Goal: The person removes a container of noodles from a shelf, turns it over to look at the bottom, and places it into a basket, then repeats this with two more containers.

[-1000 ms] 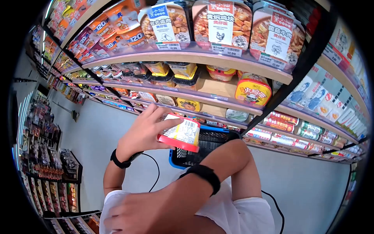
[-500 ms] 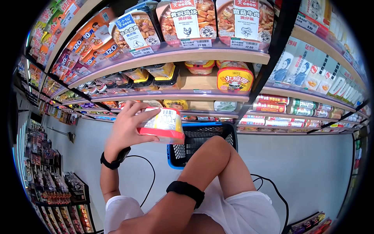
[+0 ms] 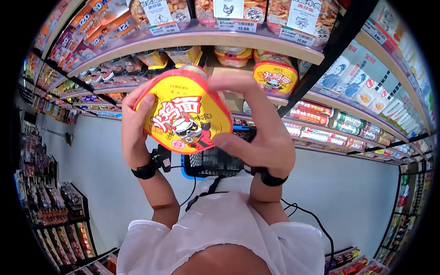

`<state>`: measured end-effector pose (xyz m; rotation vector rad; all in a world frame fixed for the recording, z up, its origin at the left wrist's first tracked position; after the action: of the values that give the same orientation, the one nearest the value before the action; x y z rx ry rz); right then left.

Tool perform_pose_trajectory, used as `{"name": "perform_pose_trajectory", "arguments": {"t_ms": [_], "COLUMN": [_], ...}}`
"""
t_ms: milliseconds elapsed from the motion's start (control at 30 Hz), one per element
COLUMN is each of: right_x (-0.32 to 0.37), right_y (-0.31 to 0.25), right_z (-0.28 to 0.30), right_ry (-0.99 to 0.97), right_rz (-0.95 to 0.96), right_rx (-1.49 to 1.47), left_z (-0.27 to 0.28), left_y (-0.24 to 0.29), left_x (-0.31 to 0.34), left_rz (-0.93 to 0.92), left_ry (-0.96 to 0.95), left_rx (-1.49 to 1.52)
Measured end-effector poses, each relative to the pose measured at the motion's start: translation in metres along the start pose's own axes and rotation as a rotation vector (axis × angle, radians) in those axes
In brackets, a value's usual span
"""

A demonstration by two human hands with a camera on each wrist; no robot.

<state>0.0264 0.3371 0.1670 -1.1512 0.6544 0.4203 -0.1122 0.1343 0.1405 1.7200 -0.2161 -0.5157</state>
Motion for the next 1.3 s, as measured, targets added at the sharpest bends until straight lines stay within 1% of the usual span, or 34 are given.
{"name": "perform_pose_trajectory", "arguments": {"t_ms": [33,67,100,167,233,267,300,333,367,433,467,500,533,600,700,733,800,867,967,1100,1200,1300], "right_x": [-0.001,0.006,0.007,0.005,0.008,0.007,0.005,0.005,0.004,0.004,0.004,0.004,0.004,0.006,0.009,0.008,0.007,0.006,0.009,0.013,0.018,0.023], "right_y": [0.014,0.021,0.026,0.025,0.030,0.037,0.041,0.040,0.042,0.046,0.042,0.039,0.037,0.034,0.030,0.030,0.029,0.027,0.030,0.030,0.030,0.030], "right_z": [0.000,-0.011,-0.021,-0.027,-0.029,-0.028,-0.027,-0.031,-0.032,-0.033,-0.036,-0.035,-0.034,-0.033,-0.030,-0.030,-0.031,-0.028,-0.023,-0.021,-0.014,-0.004], "right_ry": [-0.011,0.050,0.112,0.221,0.326,0.367,0.409,0.507,0.504,0.500,0.484,0.467,0.449,0.407,0.341,0.347,0.377,0.363,0.340,0.361,0.356,0.330], "right_rz": [-0.052,-0.146,-0.233,-0.327,-0.430,-0.471,-0.508,-0.554,-0.531,-0.488,-0.449,-0.457,-0.468,-0.483,-0.520,-0.515,-0.506,-0.492,-0.485,-0.508,-0.514,-0.531], "right_rx": [0.096,-0.041,-0.176,-0.270,-0.384,-0.449,-0.511,-0.629,-0.586,-0.499,-0.443,-0.452,-0.462,-0.479,-0.492,-0.506,-0.538,-0.506,-0.480,-0.497,-0.517,-0.468], "left_z": [-0.004,-0.009,-0.014,-0.014,-0.015,-0.012,-0.010,-0.010,-0.009,-0.028,-0.031,-0.032,-0.030,-0.026,-0.024,-0.026,-0.026,-0.024,-0.027,-0.035,-0.040,-0.055], "left_y": [0.000,0.001,0.006,0.009,0.010,0.008,0.004,-0.002,-0.006,-0.013,-0.019,-0.024,-0.029,-0.032,-0.036,-0.039,-0.041,-0.042,-0.042,-0.043,-0.047,-0.047], "left_x": [0.001,0.004,0.006,0.010,0.013,0.016,0.018,0.022,0.027,0.037,0.043,0.048,0.050,0.052,0.055,0.057,0.060,0.063,0.065,0.067,0.071,0.071], "left_rz": [0.069,0.060,-0.012,-0.152,-0.174,-0.176,-0.223,-0.211,-0.199,-0.222,-0.178,-0.132,-0.069,-0.009,0.023,0.015,0.033,0.082,0.105,0.118,0.153,0.113], "left_ry": [-0.009,-0.002,0.006,0.036,0.121,0.128,0.169,0.159,0.146,0.146,0.196,0.247,0.291,0.190,0.158,0.204,0.235,0.216,0.162,0.189,0.153,0.211], "left_rx": [0.064,0.102,0.082,0.006,0.119,0.288,0.354,0.324,0.294,0.397,0.304,0.210,0.241,0.414,0.406,0.393,0.364,0.340,0.356,0.483,0.476,0.469]}}
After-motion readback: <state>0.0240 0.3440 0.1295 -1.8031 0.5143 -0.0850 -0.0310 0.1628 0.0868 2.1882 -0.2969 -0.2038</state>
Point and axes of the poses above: each hand's wrist, its own x-axis away from the middle knuckle, its own z-axis out of the back of the hand, y = z × x, the point moved 2 cm from there along -x, towards the middle knuckle, and after that the axes turned 7 degrees about y, right-handed, at the moved point
